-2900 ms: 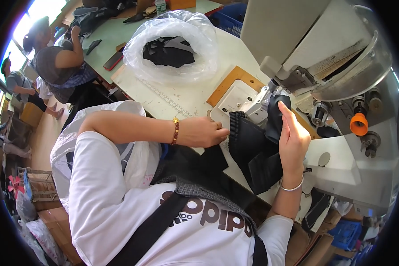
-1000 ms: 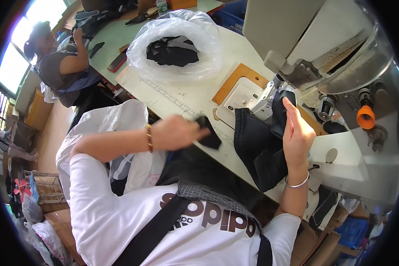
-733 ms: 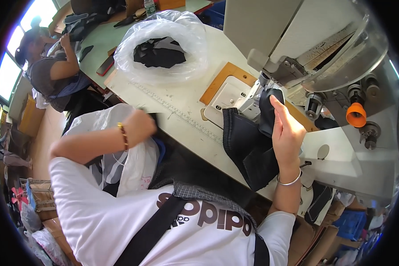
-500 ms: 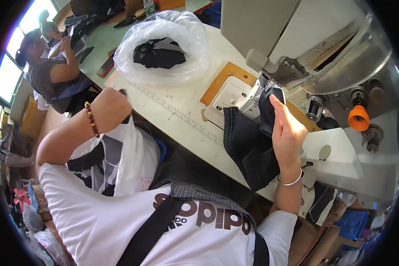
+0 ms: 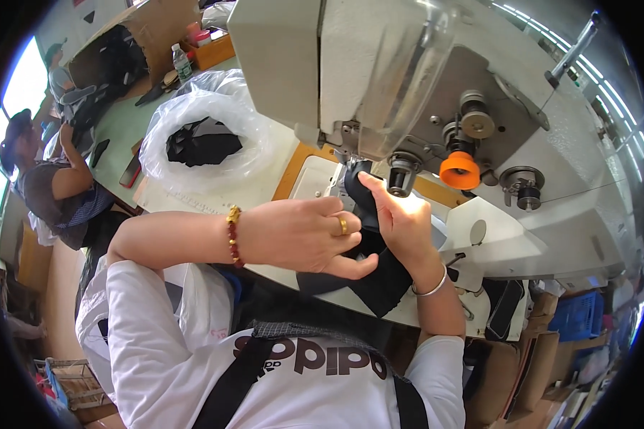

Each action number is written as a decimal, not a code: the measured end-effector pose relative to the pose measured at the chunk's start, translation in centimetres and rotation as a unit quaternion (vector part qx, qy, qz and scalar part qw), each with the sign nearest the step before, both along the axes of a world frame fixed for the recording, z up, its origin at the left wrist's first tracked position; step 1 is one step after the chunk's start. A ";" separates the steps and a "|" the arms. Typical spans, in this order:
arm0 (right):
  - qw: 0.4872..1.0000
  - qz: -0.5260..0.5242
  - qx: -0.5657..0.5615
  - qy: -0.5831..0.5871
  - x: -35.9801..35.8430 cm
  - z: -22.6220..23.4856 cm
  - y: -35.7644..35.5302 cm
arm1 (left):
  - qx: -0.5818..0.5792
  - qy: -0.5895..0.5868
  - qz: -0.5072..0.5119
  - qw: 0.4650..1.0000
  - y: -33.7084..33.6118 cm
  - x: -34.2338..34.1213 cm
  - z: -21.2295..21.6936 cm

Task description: Stitching components of a shoe upper using an industrial sewing machine.

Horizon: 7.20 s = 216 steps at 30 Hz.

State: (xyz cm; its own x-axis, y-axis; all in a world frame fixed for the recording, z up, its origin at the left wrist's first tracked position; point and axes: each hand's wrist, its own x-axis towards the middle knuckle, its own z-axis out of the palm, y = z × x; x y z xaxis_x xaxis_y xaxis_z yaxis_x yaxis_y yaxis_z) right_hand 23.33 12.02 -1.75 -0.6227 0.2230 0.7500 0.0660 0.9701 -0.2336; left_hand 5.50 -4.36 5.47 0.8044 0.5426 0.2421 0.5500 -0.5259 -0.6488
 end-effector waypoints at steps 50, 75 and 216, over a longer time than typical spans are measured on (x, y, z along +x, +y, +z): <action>0.997 -0.031 -0.071 -0.023 -0.4 0.6 -1.6 | 0.183 -0.364 -0.080 0.910 5.1 -5.1 -7.0; 0.968 0.071 -0.219 -0.098 1.9 -1.6 -1.6 | 0.117 -0.343 -0.044 0.931 4.3 -2.2 -5.3; 0.990 0.032 -0.111 -0.085 -0.1 4.8 -6.0 | -0.181 -0.506 0.037 0.843 1.8 -5.3 -3.2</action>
State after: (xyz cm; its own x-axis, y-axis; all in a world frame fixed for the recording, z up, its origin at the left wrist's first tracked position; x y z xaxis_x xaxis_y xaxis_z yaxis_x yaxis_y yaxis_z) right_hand 23.20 5.99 3.04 -0.7538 0.3263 0.5703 0.0626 0.8997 -0.4320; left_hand 0.20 -2.53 2.32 0.2459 0.7678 0.5917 0.7657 -0.5281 0.3671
